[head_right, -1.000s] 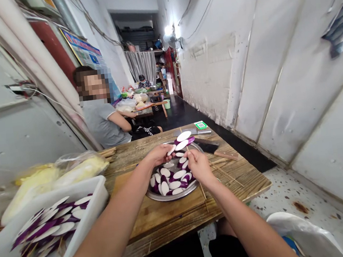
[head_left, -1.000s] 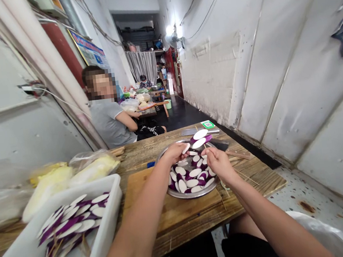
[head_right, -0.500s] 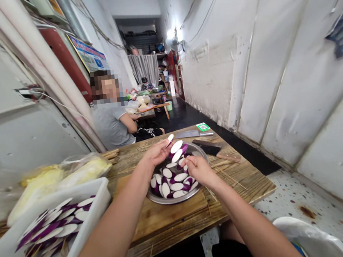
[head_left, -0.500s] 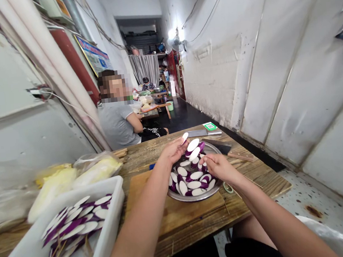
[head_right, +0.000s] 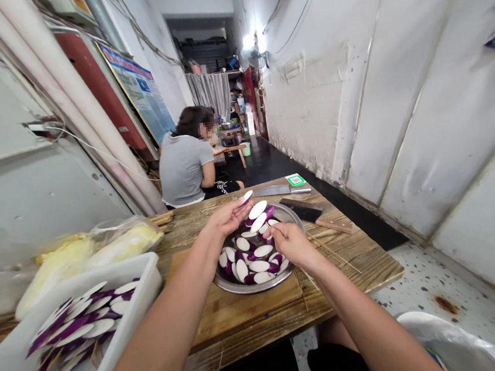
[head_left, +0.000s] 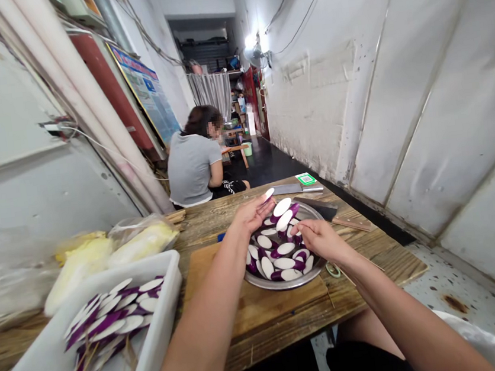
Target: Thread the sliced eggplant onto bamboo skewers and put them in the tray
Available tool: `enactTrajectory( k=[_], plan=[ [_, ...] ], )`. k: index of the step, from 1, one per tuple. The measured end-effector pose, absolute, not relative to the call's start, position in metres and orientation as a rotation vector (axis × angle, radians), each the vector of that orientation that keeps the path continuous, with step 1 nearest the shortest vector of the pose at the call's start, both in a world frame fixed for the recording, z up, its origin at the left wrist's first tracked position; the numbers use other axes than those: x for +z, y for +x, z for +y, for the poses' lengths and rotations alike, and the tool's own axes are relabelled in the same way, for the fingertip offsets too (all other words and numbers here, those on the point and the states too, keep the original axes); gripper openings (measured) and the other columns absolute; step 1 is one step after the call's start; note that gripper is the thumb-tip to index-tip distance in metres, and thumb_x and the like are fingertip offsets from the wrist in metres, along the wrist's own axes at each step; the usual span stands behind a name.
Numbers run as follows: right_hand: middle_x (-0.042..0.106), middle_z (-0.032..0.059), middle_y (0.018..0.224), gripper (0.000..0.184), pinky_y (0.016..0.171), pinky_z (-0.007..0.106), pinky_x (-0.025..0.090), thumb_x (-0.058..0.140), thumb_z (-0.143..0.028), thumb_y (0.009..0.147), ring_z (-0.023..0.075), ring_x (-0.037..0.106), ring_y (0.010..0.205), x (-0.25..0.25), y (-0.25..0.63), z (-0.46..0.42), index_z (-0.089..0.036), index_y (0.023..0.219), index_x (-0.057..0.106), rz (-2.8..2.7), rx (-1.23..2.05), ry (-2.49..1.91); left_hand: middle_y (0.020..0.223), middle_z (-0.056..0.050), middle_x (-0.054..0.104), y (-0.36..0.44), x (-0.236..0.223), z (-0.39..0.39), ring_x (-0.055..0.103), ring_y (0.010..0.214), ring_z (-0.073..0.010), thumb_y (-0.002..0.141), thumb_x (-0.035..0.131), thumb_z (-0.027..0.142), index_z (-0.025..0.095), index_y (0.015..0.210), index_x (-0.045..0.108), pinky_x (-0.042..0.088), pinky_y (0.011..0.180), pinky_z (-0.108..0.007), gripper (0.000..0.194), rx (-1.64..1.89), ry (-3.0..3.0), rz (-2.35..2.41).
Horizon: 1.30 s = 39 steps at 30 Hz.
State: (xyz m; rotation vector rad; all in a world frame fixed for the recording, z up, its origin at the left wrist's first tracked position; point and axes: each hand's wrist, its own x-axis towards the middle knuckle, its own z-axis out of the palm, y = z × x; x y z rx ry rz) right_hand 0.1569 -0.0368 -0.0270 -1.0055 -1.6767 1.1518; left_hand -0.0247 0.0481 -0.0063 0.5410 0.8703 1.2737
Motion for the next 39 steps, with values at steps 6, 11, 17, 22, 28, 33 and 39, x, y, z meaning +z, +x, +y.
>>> enactTrajectory(
  k=[6, 11, 17, 22, 28, 33, 39],
  plan=[
    [0.030, -0.0089, 0.037, 0.030, 0.035, 0.018, 0.015, 0.043, -0.037, 0.080, 0.0048, 0.022, 0.035, -0.0293, 0.1568, -0.0348, -0.012, 0.078, 0.060, -1.689, 1.134, -1.046, 0.076, -0.012, 0.066, -0.0249, -0.0048, 0.0465, 0.065, 0.074, -0.0145, 0.081, 0.052, 0.005, 0.003, 0.090, 0.063, 0.054, 0.075, -0.023, 0.015, 1.260, 0.560, 0.896],
    [0.030, -0.0086, 0.038, 0.029, 0.037, 0.018, 0.016, 0.043, -0.035, 0.079, 0.0051, 0.023, 0.036, -0.0278, 0.1570, -0.0355, -0.012, 0.077, 0.061, -1.702, 1.099, -1.041, 0.074, -0.013, 0.066, -0.0254, -0.0054, 0.0467, 0.065, 0.071, -0.0143, 0.080, 0.052, 0.004, 0.002, 0.081, 0.063, 0.054, 0.073, -0.022, 0.011, 1.254, 0.565, 0.908],
    [0.029, -0.0086, 0.038, 0.030, 0.036, 0.018, 0.014, 0.043, -0.035, 0.079, 0.0049, 0.022, 0.034, -0.0270, 0.1569, -0.0352, -0.013, 0.076, 0.062, -1.690, 1.099, -1.067, 0.075, -0.014, 0.066, -0.0259, -0.0084, 0.0472, 0.066, 0.072, -0.0158, 0.078, 0.054, 0.003, 0.001, 0.082, 0.063, 0.054, 0.073, -0.024, 0.010, 1.263, 0.607, 0.909],
    [0.030, -0.0083, 0.037, 0.029, 0.036, 0.019, 0.013, 0.044, -0.035, 0.078, 0.0049, 0.022, 0.034, -0.0276, 0.1563, -0.0345, -0.012, 0.075, 0.063, -1.671, 1.089, -1.092, 0.077, -0.015, 0.066, -0.0236, -0.0068, 0.0434, 0.066, 0.072, -0.0168, 0.075, 0.057, 0.001, 0.001, 0.084, 0.063, 0.054, 0.075, -0.027, 0.011, 1.281, 0.635, 0.912],
    [0.032, -0.0076, 0.039, 0.028, 0.036, 0.018, 0.017, 0.043, -0.033, 0.076, 0.0059, 0.025, 0.036, -0.0270, 0.1552, -0.0343, -0.012, 0.076, 0.063, -1.650, 1.097, -1.099, 0.077, -0.014, 0.067, -0.0222, -0.0067, 0.0420, 0.066, 0.074, -0.0174, 0.075, 0.057, 0.001, 0.002, 0.084, 0.063, 0.055, 0.072, -0.026, 0.011, 1.248, 0.688, 0.935],
    [0.031, -0.0079, 0.040, 0.027, 0.035, 0.018, 0.015, 0.043, -0.032, 0.076, 0.0054, 0.023, 0.036, -0.0244, 0.1549, -0.0354, -0.013, 0.074, 0.061, -1.639, 1.125, -1.105, 0.076, -0.012, 0.067, -0.0214, -0.0076, 0.0410, 0.065, 0.072, -0.0154, 0.073, 0.060, 0.002, 0.004, 0.082, 0.064, 0.054, 0.071, -0.024, 0.011, 1.225, 0.725, 0.966],
    [0.031, -0.0082, 0.038, 0.027, 0.035, 0.018, 0.015, 0.042, -0.032, 0.077, 0.0052, 0.024, 0.034, -0.0251, 0.1539, -0.0357, -0.013, 0.074, 0.061, -1.648, 1.085, -1.096, 0.079, -0.011, 0.068, -0.0209, -0.0071, 0.0384, 0.064, 0.069, -0.0136, 0.069, 0.067, 0.008, 0.007, 0.081, 0.066, 0.052, 0.065, -0.022, 0.012, 1.177, 0.813, 0.987]
  ],
)
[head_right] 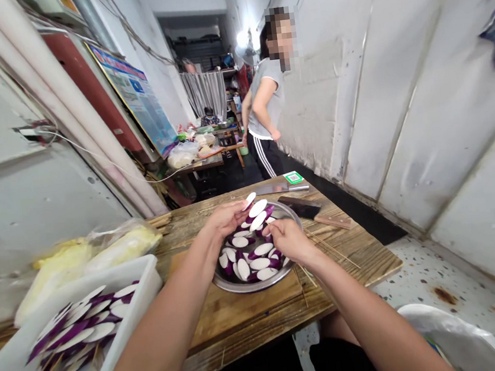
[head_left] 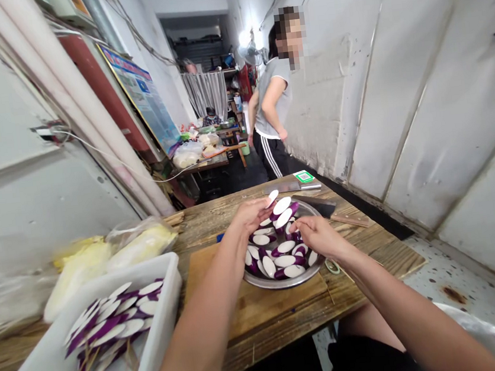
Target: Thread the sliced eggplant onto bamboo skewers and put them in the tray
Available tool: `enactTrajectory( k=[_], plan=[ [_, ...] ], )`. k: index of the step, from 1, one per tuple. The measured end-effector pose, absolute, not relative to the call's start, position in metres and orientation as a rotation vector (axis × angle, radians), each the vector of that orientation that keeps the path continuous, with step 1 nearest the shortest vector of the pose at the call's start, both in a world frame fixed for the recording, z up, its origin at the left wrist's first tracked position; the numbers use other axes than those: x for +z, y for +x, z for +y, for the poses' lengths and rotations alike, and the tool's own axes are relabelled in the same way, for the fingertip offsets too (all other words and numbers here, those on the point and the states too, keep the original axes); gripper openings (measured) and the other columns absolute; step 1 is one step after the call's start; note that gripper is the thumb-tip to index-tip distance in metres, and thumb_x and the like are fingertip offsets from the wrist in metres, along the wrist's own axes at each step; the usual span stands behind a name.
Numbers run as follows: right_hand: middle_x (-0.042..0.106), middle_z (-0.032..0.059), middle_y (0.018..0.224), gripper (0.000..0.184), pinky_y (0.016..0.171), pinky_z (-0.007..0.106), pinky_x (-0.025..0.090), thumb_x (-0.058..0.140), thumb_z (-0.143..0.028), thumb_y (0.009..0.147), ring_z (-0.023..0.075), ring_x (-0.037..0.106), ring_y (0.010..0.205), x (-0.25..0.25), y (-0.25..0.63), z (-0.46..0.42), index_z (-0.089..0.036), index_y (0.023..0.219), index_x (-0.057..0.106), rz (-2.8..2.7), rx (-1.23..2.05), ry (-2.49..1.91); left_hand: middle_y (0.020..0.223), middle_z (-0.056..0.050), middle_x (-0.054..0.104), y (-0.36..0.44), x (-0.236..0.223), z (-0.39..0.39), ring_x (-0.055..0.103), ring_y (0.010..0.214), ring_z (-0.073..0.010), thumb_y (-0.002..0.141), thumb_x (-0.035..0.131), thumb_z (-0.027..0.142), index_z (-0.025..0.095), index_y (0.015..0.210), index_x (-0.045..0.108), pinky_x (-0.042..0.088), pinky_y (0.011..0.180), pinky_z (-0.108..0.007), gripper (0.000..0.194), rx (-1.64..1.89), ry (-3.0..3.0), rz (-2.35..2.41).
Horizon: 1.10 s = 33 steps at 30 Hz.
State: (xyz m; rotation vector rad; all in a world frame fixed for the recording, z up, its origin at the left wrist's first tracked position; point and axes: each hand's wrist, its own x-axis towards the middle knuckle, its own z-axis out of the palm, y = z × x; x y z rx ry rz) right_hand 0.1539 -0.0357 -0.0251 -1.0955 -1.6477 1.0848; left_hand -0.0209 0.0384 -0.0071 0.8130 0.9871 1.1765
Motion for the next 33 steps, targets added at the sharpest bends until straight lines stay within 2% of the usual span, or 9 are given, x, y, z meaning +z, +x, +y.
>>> enactTrajectory(
  k=[8, 14, 19, 21, 26, 28, 31, 33],
  plan=[
    [0.032, -0.0072, 0.039, 0.027, 0.039, 0.020, 0.021, 0.040, -0.030, 0.079, 0.0069, 0.027, 0.036, -0.033, 0.154, -0.029, -0.015, 0.070, 0.060, -1.688, 0.964, -1.095, 0.067, -0.007, 0.065, -0.016, -0.005, 0.033, 0.059, 0.057, -0.0117, 0.063, 0.071, 0.011, 0.007, 0.077, 0.067, 0.048, 0.057, -0.023, 0.015, 1.146, 0.911, 0.987],
    [0.036, -0.0063, 0.041, 0.027, 0.041, 0.021, 0.025, 0.039, -0.036, 0.082, 0.0085, 0.031, 0.038, -0.033, 0.153, -0.032, -0.017, 0.072, 0.055, -1.644, 0.885, -1.061, 0.075, -0.009, 0.066, -0.011, -0.004, 0.033, 0.061, 0.064, -0.0130, 0.075, 0.063, 0.023, 0.010, 0.088, 0.065, 0.050, 0.065, -0.026, 0.018, 1.189, 0.935, 0.982],
    [0.035, -0.0069, 0.042, 0.029, 0.039, 0.020, 0.024, 0.039, -0.040, 0.085, 0.0073, 0.030, 0.037, -0.035, 0.155, -0.038, -0.016, 0.076, 0.053, -1.570, 0.935, -1.006, 0.069, -0.004, 0.065, -0.004, -0.018, 0.041, 0.061, 0.063, -0.0129, 0.076, 0.061, 0.020, 0.012, 0.078, 0.067, 0.048, 0.066, -0.024, 0.010, 1.291, 1.103, 1.238],
    [0.035, -0.0072, 0.041, 0.030, 0.039, 0.019, 0.023, 0.040, -0.041, 0.084, 0.0067, 0.029, 0.037, -0.036, 0.156, -0.037, -0.016, 0.077, 0.053, -1.567, 0.945, -0.992, 0.074, -0.005, 0.066, -0.002, -0.016, 0.039, 0.062, 0.067, -0.0145, 0.076, 0.061, 0.026, 0.013, 0.081, 0.067, 0.048, 0.068, -0.026, 0.015, 1.244, 1.046, 1.124],
    [0.033, -0.0086, 0.038, 0.028, 0.037, 0.019, 0.022, 0.039, -0.040, 0.083, 0.0059, 0.026, 0.033, -0.034, 0.148, -0.029, -0.016, 0.073, 0.052, -1.458, 1.002, -0.997, 0.094, -0.012, 0.066, 0.003, 0.007, 0.025, 0.063, 0.086, -0.0221, 0.076, 0.054, 0.052, 0.014, 0.101, 0.062, 0.049, 0.077, -0.035, 0.046, 1.007, 0.707, 0.684],
    [0.032, -0.0089, 0.037, 0.026, 0.037, 0.020, 0.022, 0.039, -0.038, 0.082, 0.0063, 0.025, 0.032, -0.034, 0.143, -0.026, -0.017, 0.071, 0.051, -1.402, 1.033, -1.019, 0.097, -0.012, 0.066, 0.007, 0.012, 0.022, 0.063, 0.087, -0.0218, 0.078, 0.054, 0.048, 0.013, 0.102, 0.061, 0.049, 0.077, -0.035, 0.044, 1.036, 0.644, 0.611],
    [0.037, -0.0073, 0.039, 0.025, 0.039, 0.021, 0.025, 0.039, -0.036, 0.081, 0.0080, 0.031, 0.034, -0.036, 0.138, -0.023, -0.018, 0.070, 0.051, -1.446, 0.970, -1.033, 0.091, -0.010, 0.067, 0.014, 0.008, 0.022, 0.064, 0.077, -0.0176, 0.079, 0.059, 0.025, 0.013, 0.101, 0.061, 0.051, 0.073, -0.032, 0.025, 1.077, 0.582, 0.680],
    [0.040, -0.0060, 0.042, 0.025, 0.041, 0.021, 0.028, 0.038, -0.036, 0.082, 0.0092, 0.036, 0.037, -0.039, 0.138, -0.023, -0.018, 0.069, 0.051, -1.513, 0.894, -1.031, 0.088, -0.008, 0.067, 0.016, 0.004, 0.022, 0.064, 0.072, -0.0160, 0.077, 0.061, 0.016, 0.014, 0.101, 0.060, 0.051, 0.070, -0.031, 0.025, 1.057, 0.555, 0.746]
  ],
)
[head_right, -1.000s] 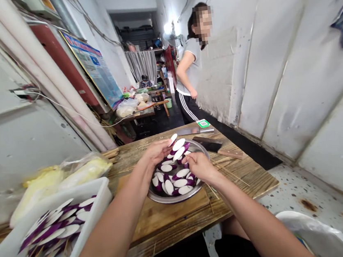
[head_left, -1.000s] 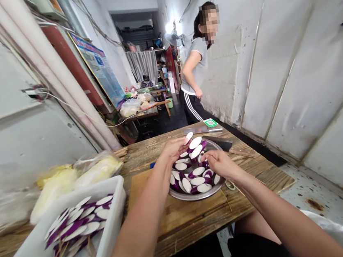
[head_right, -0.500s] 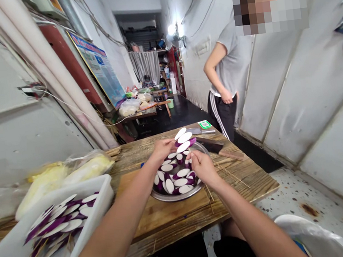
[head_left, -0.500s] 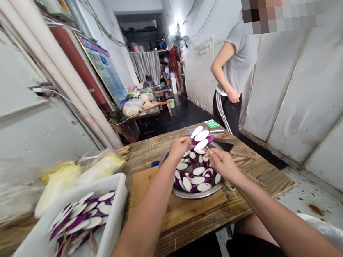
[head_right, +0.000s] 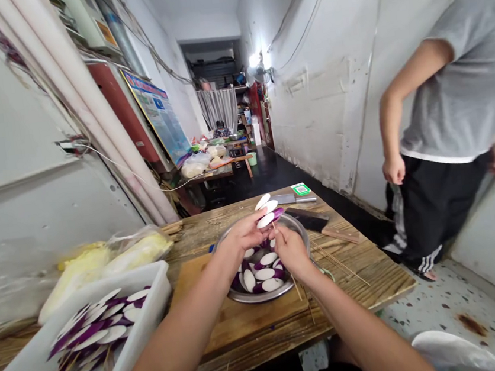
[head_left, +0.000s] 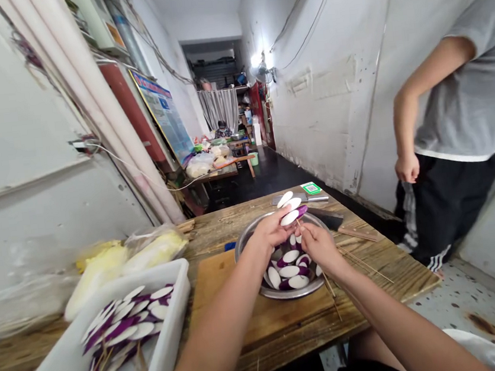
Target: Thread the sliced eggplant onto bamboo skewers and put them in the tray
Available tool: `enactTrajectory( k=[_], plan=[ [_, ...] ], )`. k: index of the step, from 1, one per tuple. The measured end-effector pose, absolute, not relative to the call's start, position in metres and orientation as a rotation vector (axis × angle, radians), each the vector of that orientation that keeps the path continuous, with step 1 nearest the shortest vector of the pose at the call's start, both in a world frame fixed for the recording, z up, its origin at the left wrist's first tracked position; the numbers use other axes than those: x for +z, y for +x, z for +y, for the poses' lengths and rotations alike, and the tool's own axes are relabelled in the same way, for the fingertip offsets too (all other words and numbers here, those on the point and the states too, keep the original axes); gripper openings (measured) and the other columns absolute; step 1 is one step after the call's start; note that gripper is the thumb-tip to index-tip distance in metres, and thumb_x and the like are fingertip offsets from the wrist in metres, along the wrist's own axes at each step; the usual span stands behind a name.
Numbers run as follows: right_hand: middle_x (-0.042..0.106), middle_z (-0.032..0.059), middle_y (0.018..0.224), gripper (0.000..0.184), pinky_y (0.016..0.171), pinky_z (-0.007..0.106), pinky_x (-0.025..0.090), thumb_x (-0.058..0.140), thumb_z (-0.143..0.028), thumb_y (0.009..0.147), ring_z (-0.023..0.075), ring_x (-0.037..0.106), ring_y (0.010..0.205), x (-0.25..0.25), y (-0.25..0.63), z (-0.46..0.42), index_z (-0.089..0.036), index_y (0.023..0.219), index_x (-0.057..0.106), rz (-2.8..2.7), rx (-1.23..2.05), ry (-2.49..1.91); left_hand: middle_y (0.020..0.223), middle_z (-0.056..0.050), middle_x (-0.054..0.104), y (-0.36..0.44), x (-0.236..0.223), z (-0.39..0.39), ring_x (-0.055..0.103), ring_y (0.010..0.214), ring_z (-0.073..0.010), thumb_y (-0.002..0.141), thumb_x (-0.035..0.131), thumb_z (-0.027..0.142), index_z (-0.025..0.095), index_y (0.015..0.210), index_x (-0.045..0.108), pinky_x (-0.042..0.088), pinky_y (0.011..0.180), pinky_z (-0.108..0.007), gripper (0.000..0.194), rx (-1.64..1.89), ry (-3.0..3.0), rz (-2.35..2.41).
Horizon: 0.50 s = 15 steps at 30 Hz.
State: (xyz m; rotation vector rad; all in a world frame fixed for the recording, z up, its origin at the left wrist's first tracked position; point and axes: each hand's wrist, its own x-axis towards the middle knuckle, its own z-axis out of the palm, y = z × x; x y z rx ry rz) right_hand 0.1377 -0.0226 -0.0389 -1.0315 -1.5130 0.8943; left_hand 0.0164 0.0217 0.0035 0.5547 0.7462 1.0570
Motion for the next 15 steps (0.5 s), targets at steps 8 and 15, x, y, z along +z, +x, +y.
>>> enactTrajectory(
  k=[8, 15],
  plan=[
    [0.040, -0.0051, 0.043, 0.028, 0.044, 0.022, 0.030, 0.035, -0.034, 0.085, 0.0098, 0.037, 0.040, -0.0413, 0.1399, -0.0247, -0.019, 0.066, 0.049, -1.578, 0.823, -1.048, 0.081, -0.007, 0.066, 0.0209, -0.0011, 0.0162, 0.064, 0.069, -0.0162, 0.071, 0.067, 0.014, 0.015, 0.097, 0.060, 0.051, 0.063, -0.027, 0.027, 1.002, 0.525, 0.788],
    [0.045, -0.0034, 0.045, 0.025, 0.047, 0.023, 0.033, 0.037, -0.030, 0.082, 0.0119, 0.042, 0.044, -0.0390, 0.1414, -0.0270, -0.018, 0.066, 0.052, -1.586, 0.707, -1.065, 0.063, -0.003, 0.062, 0.0238, -0.0016, 0.0117, 0.057, 0.053, -0.0114, 0.074, 0.063, 0.017, 0.013, 0.080, 0.060, 0.051, 0.060, -0.030, 0.007, 0.918, 0.551, 0.814]
  ],
)
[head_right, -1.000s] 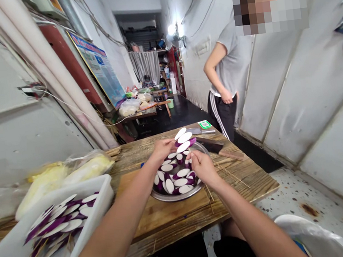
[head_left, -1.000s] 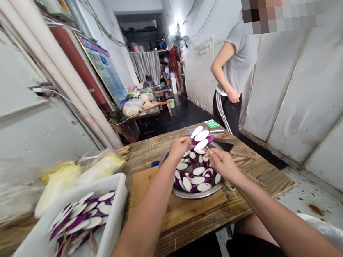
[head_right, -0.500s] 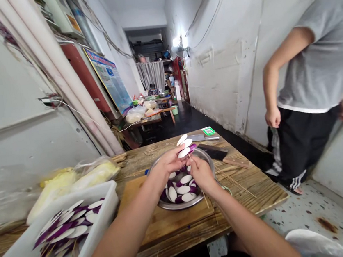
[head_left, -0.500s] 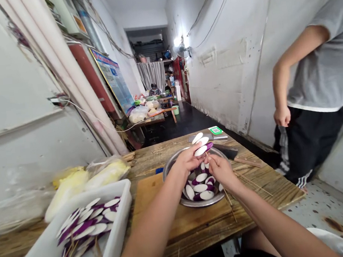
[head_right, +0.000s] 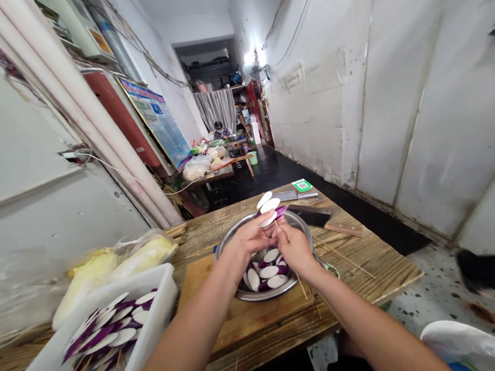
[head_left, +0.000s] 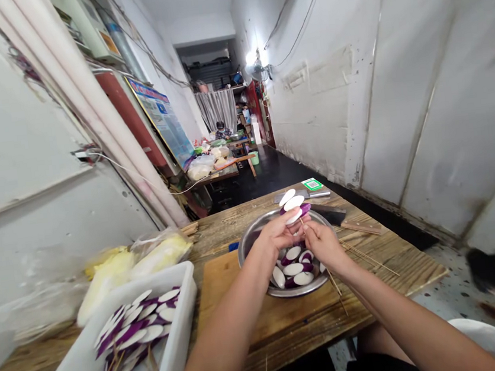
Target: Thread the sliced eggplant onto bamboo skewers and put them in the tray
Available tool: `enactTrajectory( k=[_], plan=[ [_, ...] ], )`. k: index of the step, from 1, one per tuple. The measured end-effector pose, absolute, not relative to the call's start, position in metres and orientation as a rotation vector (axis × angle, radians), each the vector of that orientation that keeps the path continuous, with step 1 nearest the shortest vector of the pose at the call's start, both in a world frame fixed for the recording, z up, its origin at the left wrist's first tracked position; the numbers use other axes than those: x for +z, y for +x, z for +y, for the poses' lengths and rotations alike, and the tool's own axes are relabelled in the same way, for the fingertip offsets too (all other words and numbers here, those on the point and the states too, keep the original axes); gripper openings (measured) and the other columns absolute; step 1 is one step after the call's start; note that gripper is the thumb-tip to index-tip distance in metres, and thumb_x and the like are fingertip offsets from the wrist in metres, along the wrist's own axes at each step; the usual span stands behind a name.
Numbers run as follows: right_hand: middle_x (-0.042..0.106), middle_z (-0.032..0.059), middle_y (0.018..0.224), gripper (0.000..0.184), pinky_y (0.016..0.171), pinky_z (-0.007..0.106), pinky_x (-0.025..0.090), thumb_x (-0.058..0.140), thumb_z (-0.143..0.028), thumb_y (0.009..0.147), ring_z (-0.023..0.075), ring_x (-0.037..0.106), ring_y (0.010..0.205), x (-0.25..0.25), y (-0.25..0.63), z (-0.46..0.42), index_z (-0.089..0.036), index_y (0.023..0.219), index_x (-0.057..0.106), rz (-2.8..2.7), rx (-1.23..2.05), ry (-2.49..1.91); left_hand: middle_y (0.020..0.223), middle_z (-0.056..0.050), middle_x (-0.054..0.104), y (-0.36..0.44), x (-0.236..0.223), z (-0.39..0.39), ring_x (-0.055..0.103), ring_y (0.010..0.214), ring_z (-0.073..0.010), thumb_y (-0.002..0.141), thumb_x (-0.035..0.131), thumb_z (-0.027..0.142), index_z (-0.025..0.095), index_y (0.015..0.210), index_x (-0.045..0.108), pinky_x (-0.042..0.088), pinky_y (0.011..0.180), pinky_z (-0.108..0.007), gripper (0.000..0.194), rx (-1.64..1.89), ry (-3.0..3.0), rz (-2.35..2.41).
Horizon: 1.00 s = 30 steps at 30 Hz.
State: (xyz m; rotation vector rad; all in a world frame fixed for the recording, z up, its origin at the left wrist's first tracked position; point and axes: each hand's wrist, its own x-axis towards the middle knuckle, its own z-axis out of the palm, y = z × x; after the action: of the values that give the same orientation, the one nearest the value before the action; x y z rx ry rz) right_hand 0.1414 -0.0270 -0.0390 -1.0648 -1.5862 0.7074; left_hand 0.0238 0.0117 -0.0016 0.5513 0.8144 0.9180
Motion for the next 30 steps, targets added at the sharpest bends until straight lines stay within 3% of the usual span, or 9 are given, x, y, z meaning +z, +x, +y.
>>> enactTrajectory(
  k=[4, 9, 14, 23, 28, 30],
  plan=[
    [0.045, -0.0032, 0.046, 0.026, 0.049, 0.024, 0.034, 0.036, -0.031, 0.083, 0.0127, 0.044, 0.046, -0.041, 0.141, -0.025, -0.018, 0.067, 0.053, -1.552, 0.698, -1.067, 0.055, 0.001, 0.057, 0.026, -0.006, 0.011, 0.052, 0.046, -0.0086, 0.071, 0.067, 0.021, 0.013, 0.072, 0.059, 0.050, 0.060, -0.031, 0.011, 0.903, 0.619, 0.809],
    [0.042, -0.0049, 0.043, 0.027, 0.047, 0.023, 0.033, 0.036, -0.031, 0.084, 0.0110, 0.040, 0.041, -0.041, 0.141, -0.025, -0.018, 0.068, 0.053, -1.579, 0.757, -1.058, 0.072, -0.004, 0.063, 0.027, -0.003, 0.014, 0.058, 0.055, -0.0128, 0.070, 0.067, 0.034, 0.015, 0.089, 0.061, 0.049, 0.055, -0.028, 0.027, 1.114, 0.606, 0.772],
    [0.041, -0.0055, 0.042, 0.027, 0.045, 0.022, 0.031, 0.037, -0.033, 0.084, 0.0093, 0.036, 0.038, -0.040, 0.143, -0.027, -0.018, 0.068, 0.053, -1.636, 0.790, -1.011, 0.085, -0.010, 0.065, 0.024, 0.004, 0.012, 0.062, 0.069, -0.0179, 0.074, 0.065, 0.027, 0.014, 0.103, 0.059, 0.050, 0.056, -0.027, 0.032, 1.232, 0.558, 0.771],
    [0.039, -0.0059, 0.041, 0.027, 0.042, 0.021, 0.028, 0.038, -0.035, 0.083, 0.0090, 0.033, 0.038, -0.042, 0.142, -0.026, -0.018, 0.069, 0.054, -1.561, 0.827, -1.035, 0.080, -0.007, 0.065, 0.024, -0.007, 0.018, 0.060, 0.061, -0.0153, 0.073, 0.065, 0.021, 0.011, 0.094, 0.061, 0.048, 0.050, -0.025, 0.024, 1.161, 0.607, 0.723],
    [0.037, -0.0063, 0.039, 0.027, 0.040, 0.021, 0.025, 0.039, -0.035, 0.082, 0.0083, 0.031, 0.037, -0.038, 0.142, -0.029, -0.017, 0.067, 0.054, -1.576, 0.857, -1.002, 0.083, -0.006, 0.065, 0.023, 0.002, 0.014, 0.061, 0.063, -0.0155, 0.074, 0.062, 0.041, 0.017, 0.100, 0.060, 0.049, 0.051, -0.025, 0.035, 1.224, 0.625, 0.760],
    [0.037, -0.0066, 0.039, 0.028, 0.040, 0.021, 0.025, 0.039, -0.034, 0.082, 0.0078, 0.030, 0.036, -0.037, 0.143, -0.030, -0.017, 0.067, 0.055, -1.607, 0.886, -0.981, 0.081, -0.006, 0.065, 0.020, 0.004, 0.016, 0.062, 0.065, -0.0154, 0.076, 0.060, 0.041, 0.017, 0.098, 0.060, 0.051, 0.054, -0.025, 0.033, 1.303, 0.606, 0.779]
  ],
)
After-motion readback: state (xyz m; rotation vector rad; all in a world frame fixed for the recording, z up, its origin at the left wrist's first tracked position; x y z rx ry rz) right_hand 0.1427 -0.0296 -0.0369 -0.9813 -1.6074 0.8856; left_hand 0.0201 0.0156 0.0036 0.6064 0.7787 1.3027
